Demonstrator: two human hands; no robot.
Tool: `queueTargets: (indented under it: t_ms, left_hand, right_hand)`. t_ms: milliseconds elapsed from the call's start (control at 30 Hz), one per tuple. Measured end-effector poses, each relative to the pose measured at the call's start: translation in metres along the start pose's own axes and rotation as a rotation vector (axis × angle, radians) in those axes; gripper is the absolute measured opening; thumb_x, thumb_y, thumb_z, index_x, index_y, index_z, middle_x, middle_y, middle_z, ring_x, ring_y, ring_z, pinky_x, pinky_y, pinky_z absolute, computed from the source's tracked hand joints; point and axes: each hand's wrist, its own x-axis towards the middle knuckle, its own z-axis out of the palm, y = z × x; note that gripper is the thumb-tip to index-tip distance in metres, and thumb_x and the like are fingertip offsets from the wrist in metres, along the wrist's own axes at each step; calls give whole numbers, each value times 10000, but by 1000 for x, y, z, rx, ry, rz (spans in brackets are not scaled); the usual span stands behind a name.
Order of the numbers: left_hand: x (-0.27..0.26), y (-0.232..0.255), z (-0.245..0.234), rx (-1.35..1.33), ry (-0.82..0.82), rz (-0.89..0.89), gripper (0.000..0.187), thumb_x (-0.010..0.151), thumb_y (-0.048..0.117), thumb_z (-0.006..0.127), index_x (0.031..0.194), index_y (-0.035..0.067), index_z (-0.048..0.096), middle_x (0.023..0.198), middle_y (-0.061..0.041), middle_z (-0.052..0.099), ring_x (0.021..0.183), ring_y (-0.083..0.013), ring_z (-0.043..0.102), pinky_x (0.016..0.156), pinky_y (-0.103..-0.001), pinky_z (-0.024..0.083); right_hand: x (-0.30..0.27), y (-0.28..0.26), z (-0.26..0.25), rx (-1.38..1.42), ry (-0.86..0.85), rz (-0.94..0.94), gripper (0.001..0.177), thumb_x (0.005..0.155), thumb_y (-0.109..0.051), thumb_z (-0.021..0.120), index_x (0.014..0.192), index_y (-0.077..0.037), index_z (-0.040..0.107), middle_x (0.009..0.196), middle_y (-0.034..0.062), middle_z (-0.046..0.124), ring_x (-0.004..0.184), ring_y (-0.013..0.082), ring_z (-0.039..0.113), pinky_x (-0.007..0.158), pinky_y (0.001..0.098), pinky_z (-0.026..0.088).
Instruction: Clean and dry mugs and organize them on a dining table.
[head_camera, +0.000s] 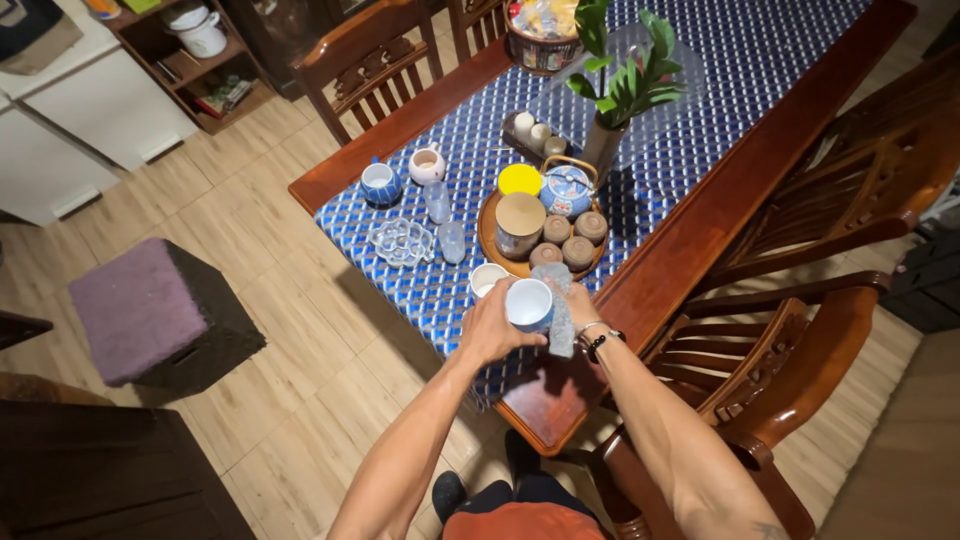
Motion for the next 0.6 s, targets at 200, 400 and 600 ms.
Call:
queueTargets:
  t_ms: [200, 400, 600]
  left_hand:
    - [-7, -27, 27, 66, 2, -51, 1033, 508, 326, 988, 1383, 116, 480, 1266, -162, 672, 1156, -387, 645, 924, -489, 519]
    - [2, -23, 28, 63, 86, -231, 888, 598, 253, 965, 1339, 92, 502, 1234, -185, 673, 1149, -405, 640, 931, -484, 530]
    - [2, -23, 29, 78, 104, 196, 924, 563, 165, 919, 1401, 132, 532, 1241, -165, 689, 1071, -415, 669, 900, -473, 552]
  right_hand:
    - [-17, -13, 11, -356, -63, 46, 440, 1009, -433, 577, 1096, -39, 753, 916, 22, 776, 805, 111, 698, 742, 300, 566]
    - [-34, -36, 39, -462, -220, -326, 432, 960, -380, 645, 1167, -6, 715, 1051, 89, 777, 957, 144, 704, 857, 307, 566]
    - [-51, -56, 12, 111, -309, 232, 420, 875, -251, 698, 1268, -118, 632, 1160, 33, 739, 1029, 160, 718, 905, 337, 572]
